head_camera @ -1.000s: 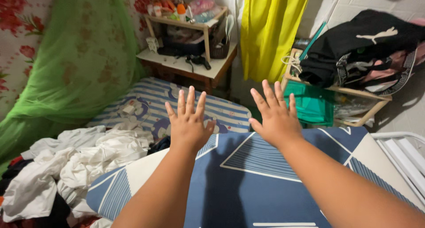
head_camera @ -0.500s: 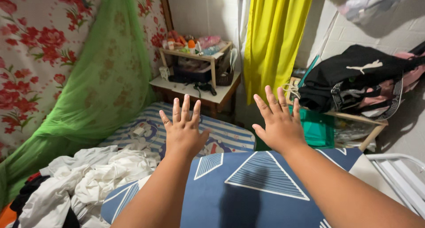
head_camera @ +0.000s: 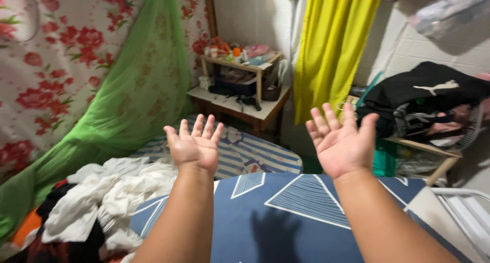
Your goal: The person folds white garments on a blue ironing board. They pick up each item, unfold it, smooth the fabric, fold it into a compact rectangle, and place it on a nearby shelf. The process is repeated for multiple items.
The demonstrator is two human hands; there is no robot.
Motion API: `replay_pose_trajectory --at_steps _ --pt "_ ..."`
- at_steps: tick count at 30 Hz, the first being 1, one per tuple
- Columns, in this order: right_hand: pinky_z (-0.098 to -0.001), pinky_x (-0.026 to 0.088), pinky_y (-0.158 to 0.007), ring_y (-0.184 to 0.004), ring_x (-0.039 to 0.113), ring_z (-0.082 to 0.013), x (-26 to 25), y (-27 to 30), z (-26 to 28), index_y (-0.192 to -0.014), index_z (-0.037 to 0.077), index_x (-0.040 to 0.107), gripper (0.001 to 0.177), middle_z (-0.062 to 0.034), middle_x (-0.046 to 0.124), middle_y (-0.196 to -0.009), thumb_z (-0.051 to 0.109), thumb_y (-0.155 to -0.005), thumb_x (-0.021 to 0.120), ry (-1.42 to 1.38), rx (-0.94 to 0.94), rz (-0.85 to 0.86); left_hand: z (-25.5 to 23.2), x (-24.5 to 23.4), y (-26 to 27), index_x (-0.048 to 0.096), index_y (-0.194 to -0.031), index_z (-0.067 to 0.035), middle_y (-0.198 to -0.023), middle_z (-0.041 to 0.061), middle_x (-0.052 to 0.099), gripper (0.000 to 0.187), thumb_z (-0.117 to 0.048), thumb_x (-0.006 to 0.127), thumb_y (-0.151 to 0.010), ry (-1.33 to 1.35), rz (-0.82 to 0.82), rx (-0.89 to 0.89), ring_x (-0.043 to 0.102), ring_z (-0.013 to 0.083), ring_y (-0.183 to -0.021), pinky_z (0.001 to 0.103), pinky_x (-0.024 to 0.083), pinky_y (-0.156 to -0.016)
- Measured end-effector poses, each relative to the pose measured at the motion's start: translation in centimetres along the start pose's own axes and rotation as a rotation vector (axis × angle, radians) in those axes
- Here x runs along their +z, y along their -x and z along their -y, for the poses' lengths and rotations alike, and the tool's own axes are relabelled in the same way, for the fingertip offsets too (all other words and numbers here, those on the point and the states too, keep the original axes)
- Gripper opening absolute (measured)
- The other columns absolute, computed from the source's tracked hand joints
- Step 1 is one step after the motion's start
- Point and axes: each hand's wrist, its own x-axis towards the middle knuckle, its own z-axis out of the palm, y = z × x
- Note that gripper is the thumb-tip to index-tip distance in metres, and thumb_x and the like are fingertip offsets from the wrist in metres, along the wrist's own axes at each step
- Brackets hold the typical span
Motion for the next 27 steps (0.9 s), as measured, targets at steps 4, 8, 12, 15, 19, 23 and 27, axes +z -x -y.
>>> replay_pose_trajectory --at_steps 4,8,12,15,19,23,27 --pt "-0.0428 0.048 -0.112 -0.150 0.048 -0.0380 -0.6 -0.7 -0.6 -0.168 0.027 0.006 0.096 -0.0180 0.030 -0.172 0.080 -0.092 0.031 -0.206 0.017 0.038 -2.2 0.2 1.1 0.000 -0.162 -0.023 -0.166 0.021 0.026 0.093 -0.073 0.033 -0.091 0.112 0.026 0.050 0.046 0.0490 -0.141 0.065 0.040 -0.112" --pt "-0.0431 0.048 -0.114 -0.151 0.050 -0.0401 1.6 -1.1 -3.1 -0.169 0.025 0.004 0.093 -0.0197 0.029 -0.171 0.077 -0.097 0.032 -0.274 0.068 0.035 -5.2 0.1 2.4 0.000 -0.162 -0.022 -0.166 0.022 0.026 0.093 -0.073 0.034 -0.091 0.096 0.038 0.095 0.048 0.0483 -0.139 0.064 0.042 -0.111" --pt "-0.0479 0.041 -0.113 -0.149 0.045 -0.0381 5.9 -0.9 -6.5 -0.163 0.028 0.008 0.091 -0.0140 0.027 -0.168 0.070 -0.090 0.041 -0.043 0.103 0.059 -9.5 -1.7 3.1 0.012 -0.163 -0.020 -0.167 0.017 0.024 0.089 -0.071 0.036 -0.093 -0.102 0.155 0.143 0.044 0.0400 -0.141 0.057 0.040 -0.111" --pt "-0.0564 0.025 -0.124 -0.155 0.029 -0.0391 9.0 -0.4 -10.1 -0.164 0.023 0.019 0.089 -0.0160 0.024 -0.171 0.053 -0.093 0.064 0.996 -0.239 0.289 -12.8 -2.3 1.7 0.045 -0.152 0.016 -0.150 0.047 0.008 0.078 -0.050 0.053 -0.109 -0.751 -0.178 0.247 0.007 0.0613 -0.133 0.067 0.016 -0.112" --pt "-0.0685 0.017 -0.117 -0.155 0.012 -0.0431 12.6 0.8 -14.9 -0.157 0.028 0.034 0.092 -0.0162 0.014 -0.170 0.041 -0.077 0.078 1.839 -0.625 0.388 -17.7 -5.2 5.5 0.038 -0.155 -0.021 -0.167 0.013 0.019 0.088 -0.044 0.076 -0.079 -2.337 -0.154 0.889 0.018 0.0377 -0.151 0.057 0.021 -0.118" --pt "-0.0705 0.013 -0.116 -0.155 0.009 -0.0411 15.9 0.9 -20.5 -0.155 0.030 0.036 0.092 -0.0129 0.013 -0.170 0.040 -0.074 0.079 1.879 -0.501 0.477 -22.0 -7.6 5.8 0.037 -0.155 -0.025 -0.167 0.012 0.018 0.091 -0.043 0.079 -0.077 -2.432 -0.241 0.832 0.017 0.0372 -0.152 0.060 0.017 -0.118" --pt "-0.0703 0.012 -0.117 -0.156 0.008 -0.0400 18.2 0.8 -26.0 -0.154 0.031 0.038 0.091 -0.0115 0.013 -0.170 0.040 -0.073 0.079 1.813 -0.453 0.559 -26.3 -11.1 5.3 0.035 -0.155 -0.025 -0.166 0.011 0.018 0.093 -0.044 0.080 -0.076 -2.445 -0.352 0.746 0.016 0.0383 -0.151 0.061 0.016 -0.118"
